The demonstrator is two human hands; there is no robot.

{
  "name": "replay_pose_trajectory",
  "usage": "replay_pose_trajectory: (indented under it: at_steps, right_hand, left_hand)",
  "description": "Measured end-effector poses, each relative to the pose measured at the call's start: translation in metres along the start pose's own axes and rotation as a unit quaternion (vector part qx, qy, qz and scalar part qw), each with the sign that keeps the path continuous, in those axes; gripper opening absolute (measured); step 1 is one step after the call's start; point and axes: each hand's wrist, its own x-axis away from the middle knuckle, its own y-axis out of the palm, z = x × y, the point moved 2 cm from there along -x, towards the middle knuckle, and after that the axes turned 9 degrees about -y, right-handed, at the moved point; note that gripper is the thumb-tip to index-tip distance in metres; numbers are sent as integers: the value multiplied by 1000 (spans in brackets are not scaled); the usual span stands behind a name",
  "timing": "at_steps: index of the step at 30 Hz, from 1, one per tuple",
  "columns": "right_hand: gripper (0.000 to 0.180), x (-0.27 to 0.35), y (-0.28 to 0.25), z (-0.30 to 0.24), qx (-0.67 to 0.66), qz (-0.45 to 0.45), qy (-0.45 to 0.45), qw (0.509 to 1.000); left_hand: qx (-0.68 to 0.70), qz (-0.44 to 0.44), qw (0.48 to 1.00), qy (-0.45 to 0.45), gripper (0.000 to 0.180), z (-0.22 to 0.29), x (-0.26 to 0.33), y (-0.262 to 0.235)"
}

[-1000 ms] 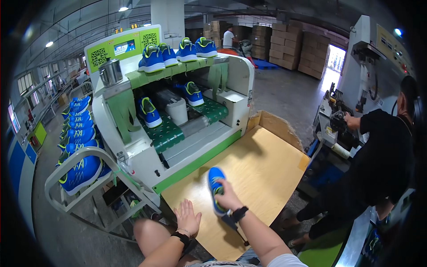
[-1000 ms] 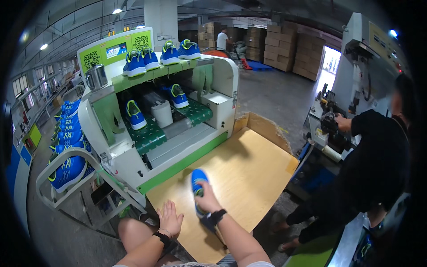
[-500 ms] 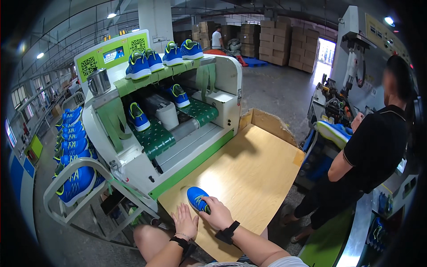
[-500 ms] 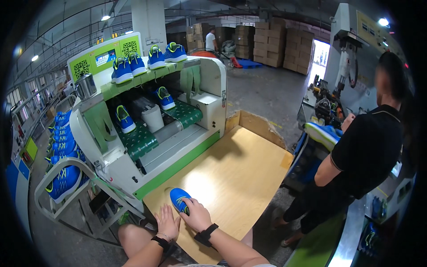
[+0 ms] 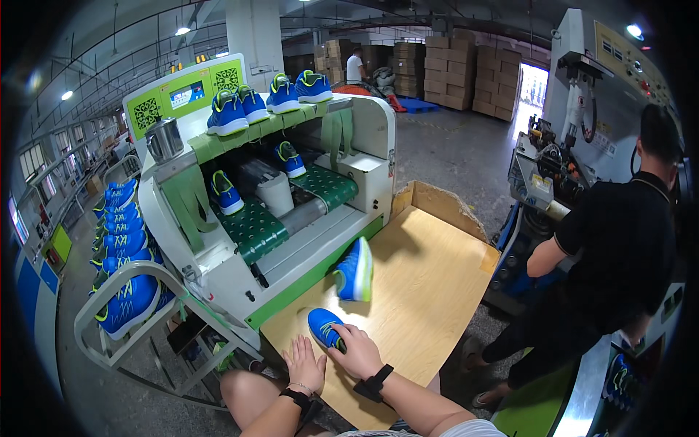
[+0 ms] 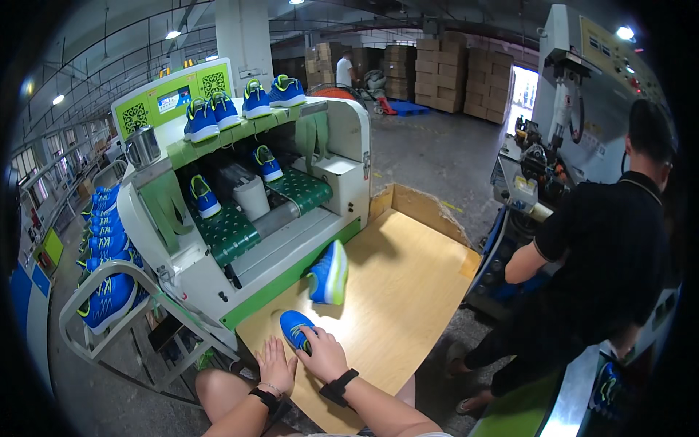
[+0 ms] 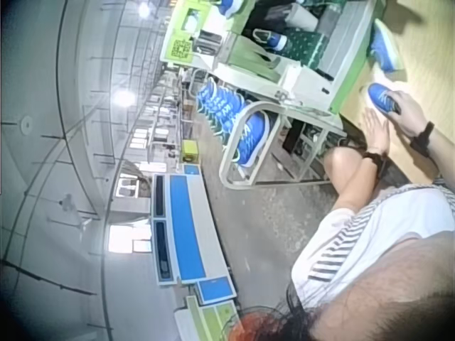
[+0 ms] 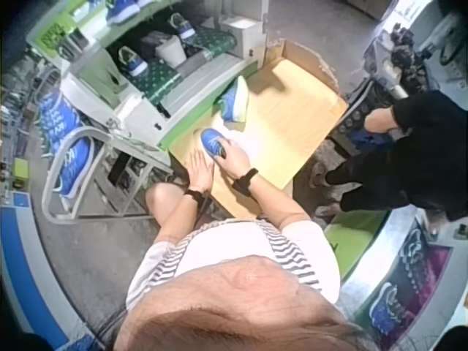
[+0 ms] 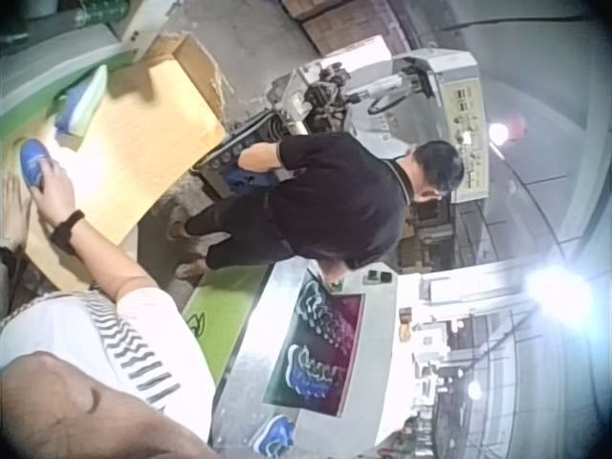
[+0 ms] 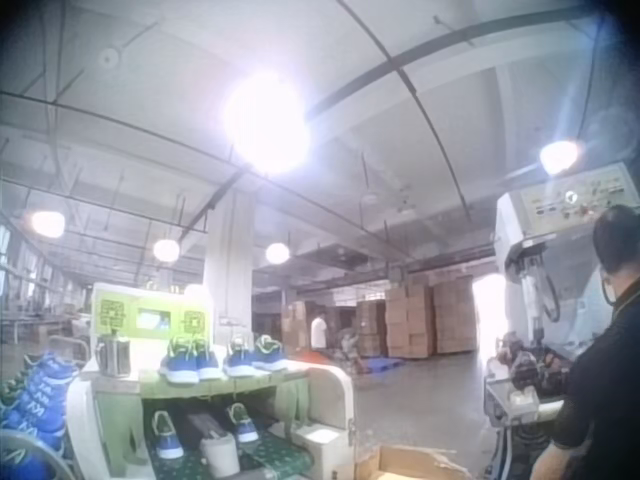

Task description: The recorder is placing, rearranging, and removing blue and neon green athletic shoes from a conveyor machine at a shoe manufacturing station.

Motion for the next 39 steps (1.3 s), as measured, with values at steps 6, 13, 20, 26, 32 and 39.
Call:
replay_pose_trajectory:
  at_steps: [6,13,20,26,32,39]
  right_hand:
    - [63,0,-1,-1,-1,-10,-4,1000]
    - [62,-1,0,-1,-2,0,-6,1000]
    - [63,0,-2,-1,-3,-8,0,1000]
    - [62,1,0,1,-8,-6,-1,1000]
    - [68,0,0,3,-15,-7,7,1000]
    - [72,7,-12,19,-168,-37,13,985]
  left_hand:
    - [-1,-11,1000,0,78,-1,0,-2]
    - [6,-2,1000,-5,77,0,1,-1]
    - [-4,-5,1000,-5,77,3,1,-4]
    - [-10,-14,1000,-4,78,2,1,-4]
    - [-14,-15,1000,-4,77,4,0,-5]
    - [-3,-23,1000,-15,79,2,-3,-7]
